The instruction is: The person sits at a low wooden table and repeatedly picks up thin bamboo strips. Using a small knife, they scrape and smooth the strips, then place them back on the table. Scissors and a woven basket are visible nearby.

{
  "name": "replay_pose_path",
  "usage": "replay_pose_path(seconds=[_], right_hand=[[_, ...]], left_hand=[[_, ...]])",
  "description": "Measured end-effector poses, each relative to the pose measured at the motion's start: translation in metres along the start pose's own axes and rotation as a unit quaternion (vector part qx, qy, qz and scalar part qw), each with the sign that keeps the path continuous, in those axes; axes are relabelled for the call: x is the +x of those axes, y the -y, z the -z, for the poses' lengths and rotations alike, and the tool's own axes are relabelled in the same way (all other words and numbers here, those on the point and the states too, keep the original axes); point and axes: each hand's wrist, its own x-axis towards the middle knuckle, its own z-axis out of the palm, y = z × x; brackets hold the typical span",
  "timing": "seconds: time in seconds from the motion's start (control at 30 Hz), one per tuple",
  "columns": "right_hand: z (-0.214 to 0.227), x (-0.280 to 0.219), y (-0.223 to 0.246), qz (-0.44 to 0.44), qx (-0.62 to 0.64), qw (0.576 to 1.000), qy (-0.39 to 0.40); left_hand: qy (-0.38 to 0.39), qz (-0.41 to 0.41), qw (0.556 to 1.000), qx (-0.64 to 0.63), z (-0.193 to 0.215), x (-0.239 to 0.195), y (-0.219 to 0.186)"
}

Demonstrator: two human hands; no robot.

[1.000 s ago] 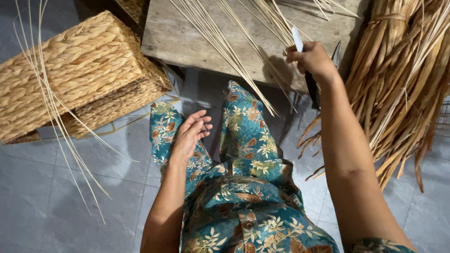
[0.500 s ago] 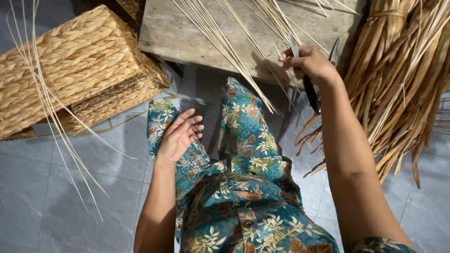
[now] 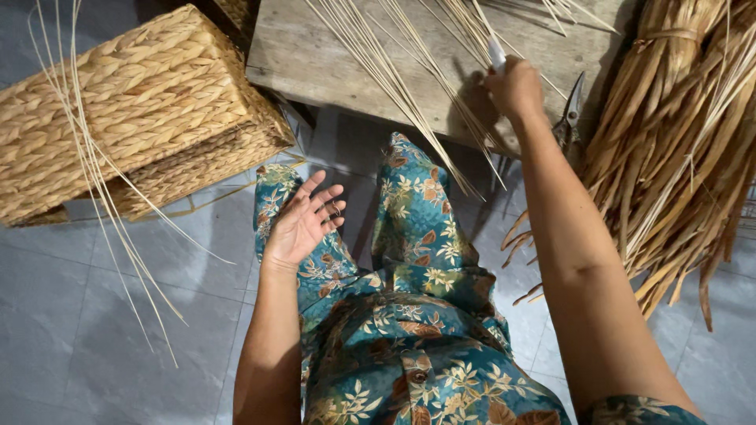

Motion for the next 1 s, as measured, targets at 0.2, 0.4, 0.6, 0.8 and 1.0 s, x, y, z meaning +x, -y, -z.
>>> replay_pose_path(seconds=[0.2, 0.4, 0.6, 0.8, 1.0], right_hand=[[-0.008, 0.008, -0.017, 0.0, -0.015, 0.998, -0.053], [-0.021, 0.019, -0.023, 0.064, -0.104, 0.99, -0.069], [-0.031, 0.039, -0.039, 0.078, -0.125, 0.988, -0.043], [-0.018, 0.051, -0.044, 0.123, -0.106, 0.987, -0.006], [0.027, 0.046, -0.027, 0.096, 0.068, 0.988, 0.096]], left_hand=[[0.001, 0.011, 1.0, -0.005, -0.003, 0.003, -0.003], [-0.009, 0.013, 1.0, 0.013, -0.006, 0.006, -0.003], [-0.004, 0.02, 1.0, 0.008, -0.007, 0.005, -0.004], [0.007, 0.024, 1.0, -0.002, -0.005, 0.006, -0.006], [0.012, 0.024, 1.0, -0.001, -0.003, 0.007, -0.005]])
